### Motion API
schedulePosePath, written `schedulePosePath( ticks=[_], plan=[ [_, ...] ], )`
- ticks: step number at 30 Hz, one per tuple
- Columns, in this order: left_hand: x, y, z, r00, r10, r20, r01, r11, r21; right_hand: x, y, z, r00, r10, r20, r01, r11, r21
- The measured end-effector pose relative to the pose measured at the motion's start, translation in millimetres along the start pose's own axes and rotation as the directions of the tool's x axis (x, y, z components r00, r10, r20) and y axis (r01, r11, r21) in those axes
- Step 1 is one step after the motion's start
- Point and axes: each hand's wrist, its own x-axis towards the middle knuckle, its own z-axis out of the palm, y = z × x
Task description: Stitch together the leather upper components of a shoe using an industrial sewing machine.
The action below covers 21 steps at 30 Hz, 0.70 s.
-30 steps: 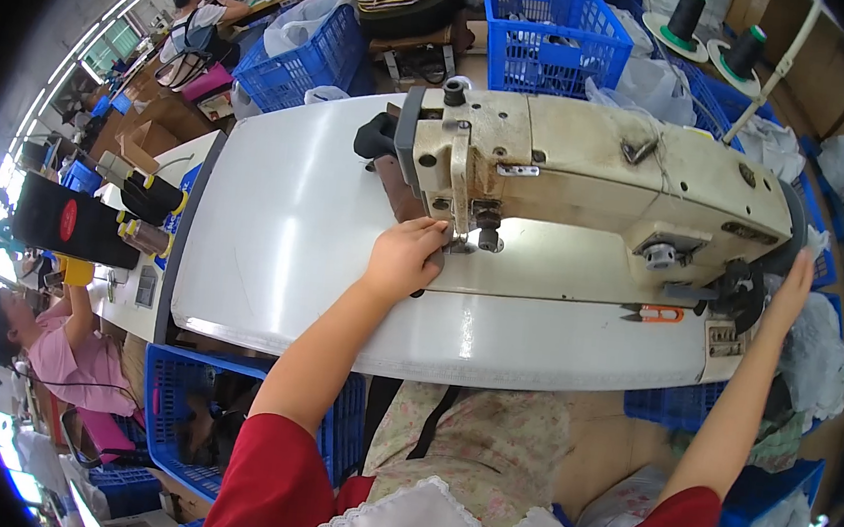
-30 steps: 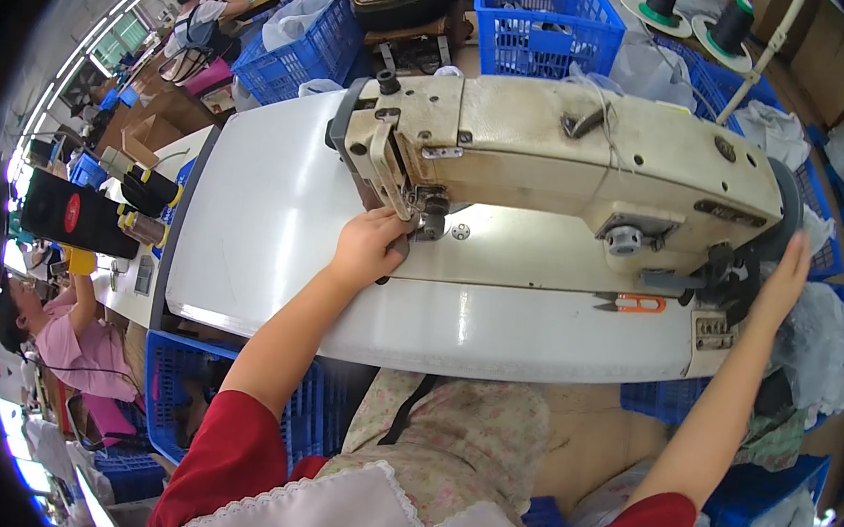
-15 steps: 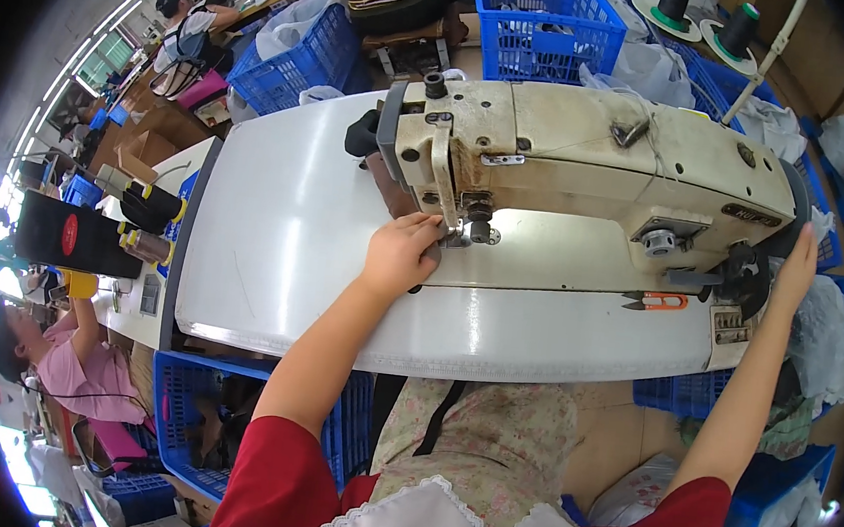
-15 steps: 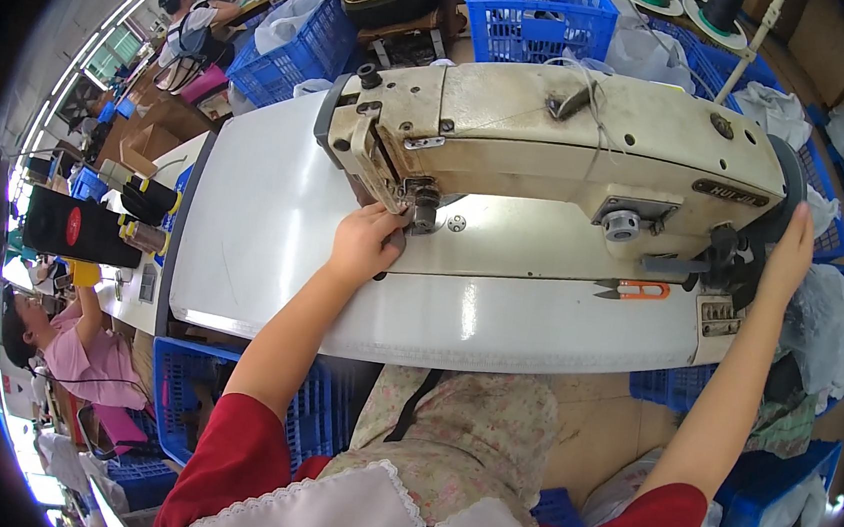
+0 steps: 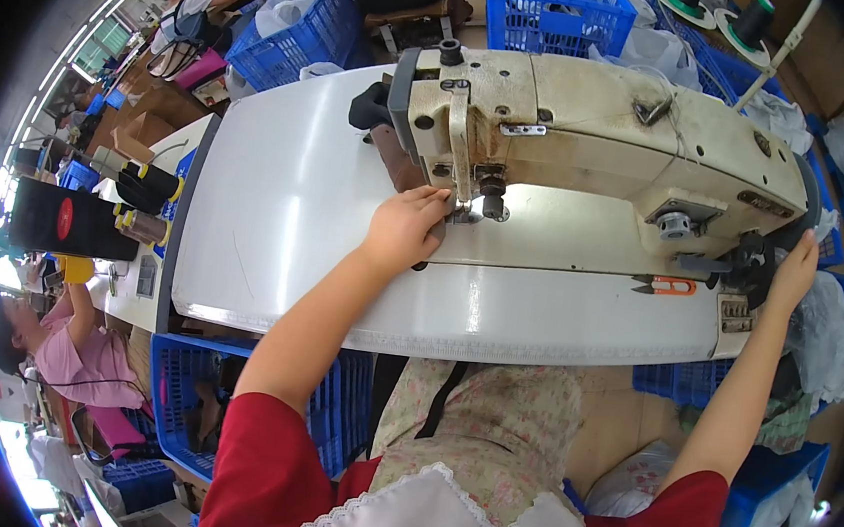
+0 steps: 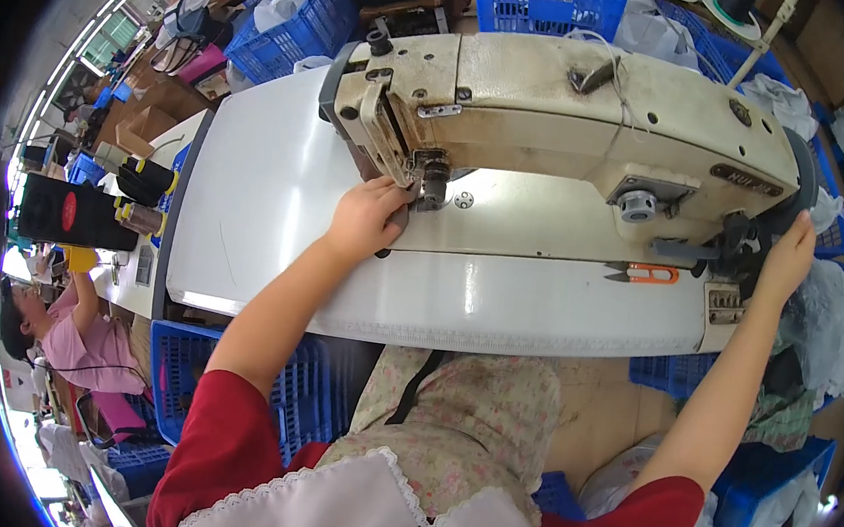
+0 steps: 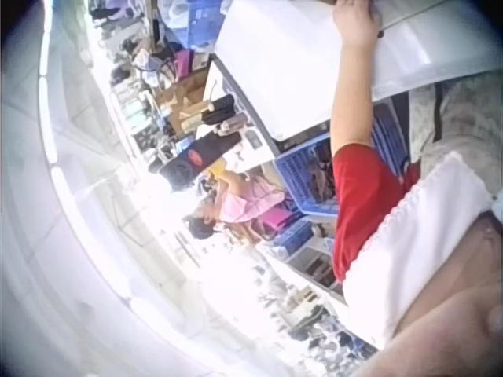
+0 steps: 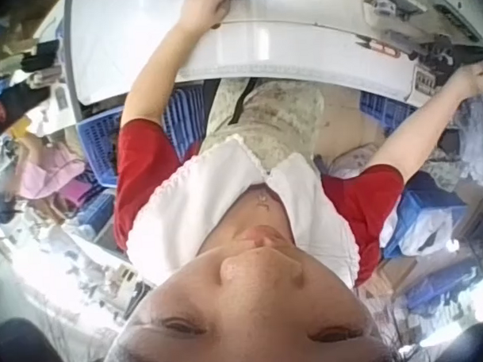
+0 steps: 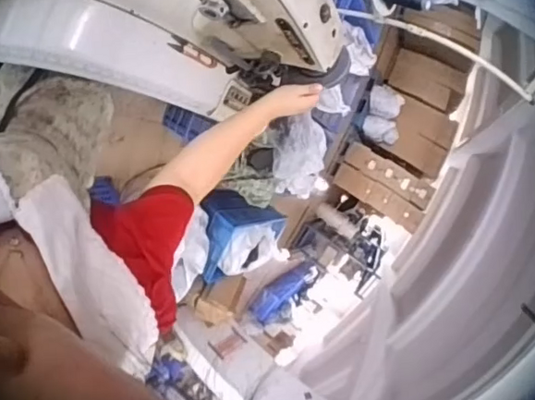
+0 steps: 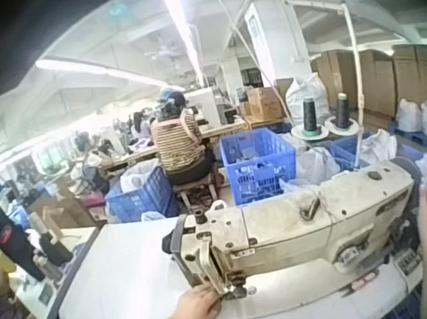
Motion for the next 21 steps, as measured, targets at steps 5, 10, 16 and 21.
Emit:
schedulePosePath(
  ticks=[5,10,16,21],
  plan=[
    [23,-15,-23,0.883,0.375,0.283,-0.41,0.909,0.074,17,6,-34,0.992,0.018,0.125,-0.01,0.998,-0.065],
    [28,-32,-50,0.814,0.41,0.411,-0.555,0.758,0.343,-78,-58,-62,0.928,-0.259,0.267,0.26,0.965,0.032],
    [40,-46,-30,0.815,0.325,0.48,-0.544,0.715,0.44,-166,-98,-36,0.467,-0.541,0.7,0.711,0.7,0.067],
    [42,-39,-24,0.831,0.328,0.449,-0.515,0.757,0.401,-169,-94,-19,0.447,-0.525,0.724,0.747,0.664,0.02]
  ],
)
